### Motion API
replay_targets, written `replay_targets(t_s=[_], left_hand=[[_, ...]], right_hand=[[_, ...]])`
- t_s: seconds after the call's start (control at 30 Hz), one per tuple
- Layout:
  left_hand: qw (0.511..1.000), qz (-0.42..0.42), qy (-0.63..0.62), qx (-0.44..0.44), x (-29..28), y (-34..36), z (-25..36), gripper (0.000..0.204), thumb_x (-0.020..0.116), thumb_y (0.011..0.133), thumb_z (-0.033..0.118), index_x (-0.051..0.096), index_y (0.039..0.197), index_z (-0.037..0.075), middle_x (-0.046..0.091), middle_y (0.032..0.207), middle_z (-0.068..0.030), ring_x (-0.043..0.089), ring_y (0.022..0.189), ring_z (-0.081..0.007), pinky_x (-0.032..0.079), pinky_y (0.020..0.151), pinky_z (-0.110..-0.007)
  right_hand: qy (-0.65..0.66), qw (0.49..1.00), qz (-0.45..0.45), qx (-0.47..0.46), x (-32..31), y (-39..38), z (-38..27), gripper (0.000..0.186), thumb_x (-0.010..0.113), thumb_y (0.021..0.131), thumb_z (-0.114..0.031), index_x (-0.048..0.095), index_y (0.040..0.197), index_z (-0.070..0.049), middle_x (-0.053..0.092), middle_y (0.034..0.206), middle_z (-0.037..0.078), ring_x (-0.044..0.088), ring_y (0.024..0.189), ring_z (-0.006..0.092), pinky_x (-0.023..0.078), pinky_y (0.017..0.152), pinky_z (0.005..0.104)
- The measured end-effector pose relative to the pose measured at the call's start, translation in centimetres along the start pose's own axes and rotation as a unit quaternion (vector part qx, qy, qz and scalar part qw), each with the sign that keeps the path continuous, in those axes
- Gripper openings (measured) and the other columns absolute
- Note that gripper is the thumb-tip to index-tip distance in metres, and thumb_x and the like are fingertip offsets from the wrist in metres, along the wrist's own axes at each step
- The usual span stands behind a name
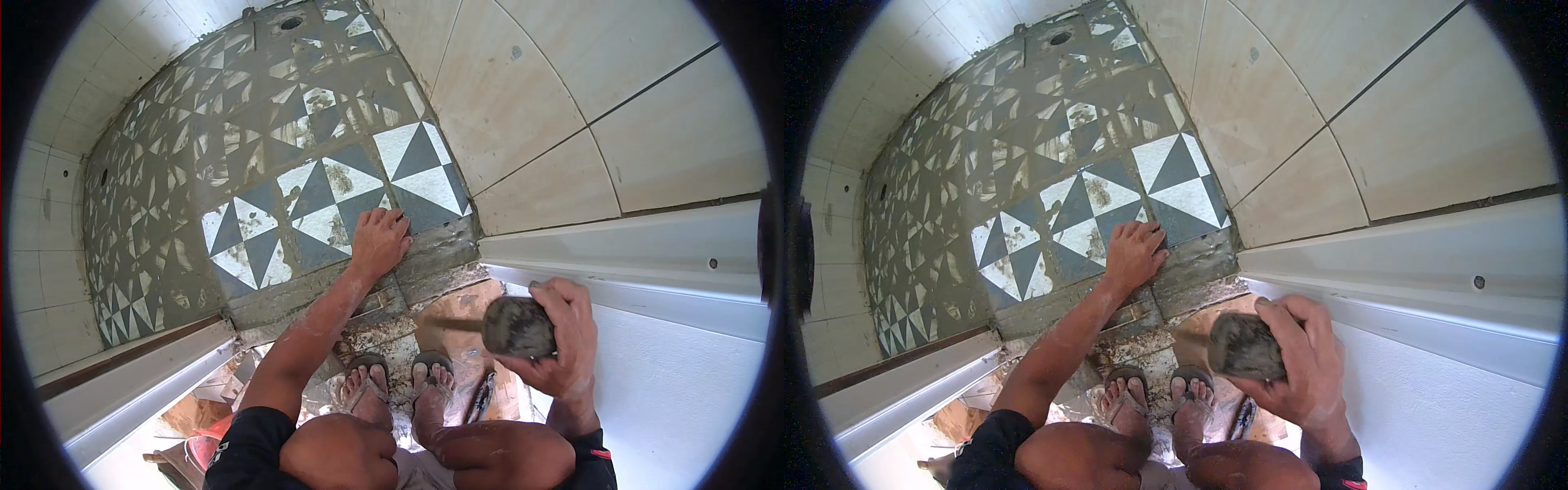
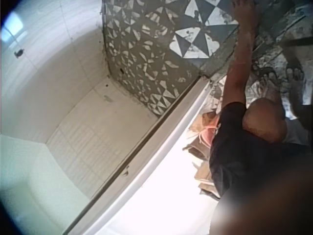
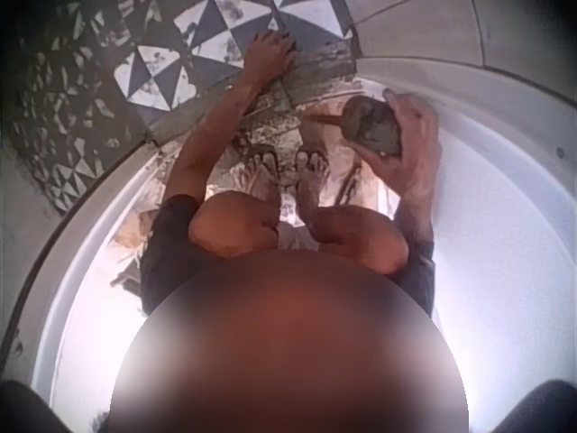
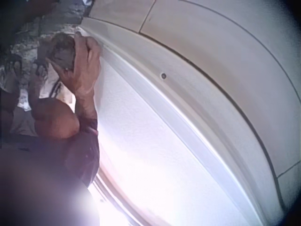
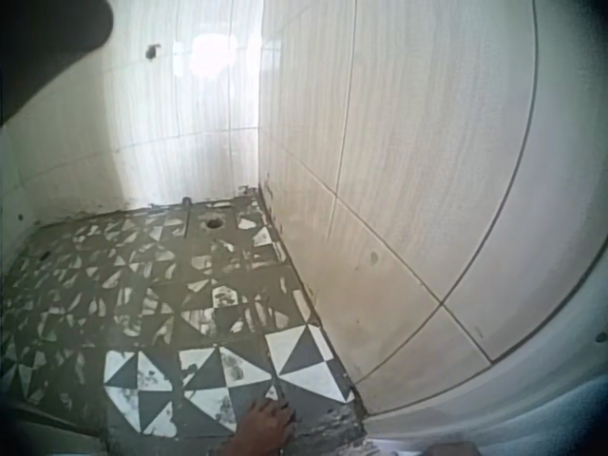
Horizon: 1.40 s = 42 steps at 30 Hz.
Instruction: Applying mortar, cutting a tile, and setting it into the floor pattern.
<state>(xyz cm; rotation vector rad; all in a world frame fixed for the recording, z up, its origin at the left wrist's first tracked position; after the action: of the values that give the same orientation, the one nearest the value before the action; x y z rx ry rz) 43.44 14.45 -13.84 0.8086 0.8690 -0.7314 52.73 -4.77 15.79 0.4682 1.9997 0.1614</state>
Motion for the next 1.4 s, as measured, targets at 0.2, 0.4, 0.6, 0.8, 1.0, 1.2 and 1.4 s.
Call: replay_targets(t_s=[0.2, 0.4, 0.6, 0.8, 1.0, 1.2, 1.4], left_hand=[[1.000, 0.006, 0.002, 0.003, -0.1, -0.2, 0.0, 0.033, 0.078, 0.081, 0.027, 0.072, 0.109, 0.010, 0.069, 0.123, -0.0064, 0.060, 0.115, -0.0277, 0.044, 0.101, -0.046], [1.000, 0.017, -0.014, 0.001, -0.2, -0.2, -0.2, 0.032, 0.079, 0.081, 0.027, 0.072, 0.108, 0.011, 0.068, 0.122, -0.0058, 0.060, 0.115, -0.0276, 0.044, 0.101, -0.046], [1.000, 0.022, -0.008, 0.021, -0.2, -0.3, 0.0, 0.034, 0.080, 0.080, 0.026, 0.071, 0.109, 0.010, 0.067, 0.121, -0.0060, 0.059, 0.115, -0.0285, 0.043, 0.103, -0.048], [1.000, -0.004, -0.013, 0.004, 0.1, -0.2, -0.3, 0.040, 0.081, 0.079, 0.028, 0.073, 0.114, 0.009, 0.067, 0.128, -0.0087, 0.060, 0.118, -0.0305, 0.043, 0.106, -0.048], [1.000, 0.010, -0.012, 0.014, 0.1, -0.4, -0.4, 0.037, 0.078, 0.081, 0.031, 0.070, 0.111, 0.010, 0.064, 0.133, -0.0134, 0.057, 0.122, -0.0335, 0.041, 0.108, -0.051], [1.000, 0.009, -0.013, 0.015, -0.2, -0.2, -0.2, 0.037, 0.078, 0.082, 0.030, 0.069, 0.110, 0.009, 0.063, 0.134, -0.0138, 0.057, 0.123, -0.0339, 0.040, 0.110, -0.053], [1.000, 0.015, -0.011, 0.010, 0.0, -0.3, -0.3, 0.036, 0.077, 0.083, 0.030, 0.069, 0.110, 0.009, 0.064, 0.133, -0.0137, 0.057, 0.123, -0.0341, 0.039, 0.111, -0.054]], right_hand=[[0.067, 0.996, 0.045, -0.027, 0.4, -0.9, 0.5, 0.086, 0.102, 0.064, -0.030, 0.060, 0.134, -0.004, 0.063, 0.119, 0.018, 0.065, 0.104, 0.0348, 0.057, 0.086, 0.0423], [0.265, 0.962, -0.058, 0.000, 14.7, -6.3, 1.6, 0.033, 0.074, 0.098, -0.022, 0.065, 0.123, -0.003, 0.068, 0.108, 0.012, 0.062, 0.102, 0.0190, 0.050, 0.095, 0.0357], [0.261, 0.922, -0.111, 0.263, 17.8, -7.2, 7.0, 0.030, 0.062, 0.105, -0.030, 0.064, 0.106, 0.000, 0.061, 0.075, 0.005, 0.055, 0.069, 0.0155, 0.047, 0.063, 0.0355], [0.257, 0.896, -0.079, 0.354, 21.7, -10.1, 11.2, 0.037, 0.057, 0.107, -0.037, 0.061, 0.110, 0.000, 0.063, 0.083, 0.018, 0.062, 0.078, 0.0248, 0.050, 0.073, 0.0387], [0.275, 0.876, -0.063, 0.392, 24.5, -9.6, 15.2, 0.038, 0.049, 0.110, -0.037, 0.060, 0.108, -0.001, 0.058, 0.078, 0.016, 0.059, 0.074, 0.0248, 0.047, 0.071, 0.0434], [0.302, 0.897, -0.014, 0.322, 24.0, -2.9, 15.3, 0.040, 0.047, 0.110, -0.039, 0.060, 0.109, -0.001, 0.057, 0.075, 0.011, 0.056, 0.070, 0.0233, 0.047, 0.069, 0.0420], [0.285, 0.904, -0.018, 0.320, 25.7, -3.1, 17.0, 0.040, 0.046, 0.110, -0.038, 0.060, 0.108, -0.001, 0.056, 0.075, 0.013, 0.056, 0.070, 0.0248, 0.046, 0.069, 0.0427]])
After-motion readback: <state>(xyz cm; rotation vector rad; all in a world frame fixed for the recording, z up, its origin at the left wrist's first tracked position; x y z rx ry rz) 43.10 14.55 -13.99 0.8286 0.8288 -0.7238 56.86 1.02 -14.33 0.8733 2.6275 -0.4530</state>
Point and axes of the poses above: each hand's wrist, its own y-axis towards the middle knuckle, its own x-axis out of the palm, z = x × y, the point moved 8 cm from there along y, towards the middle knuckle
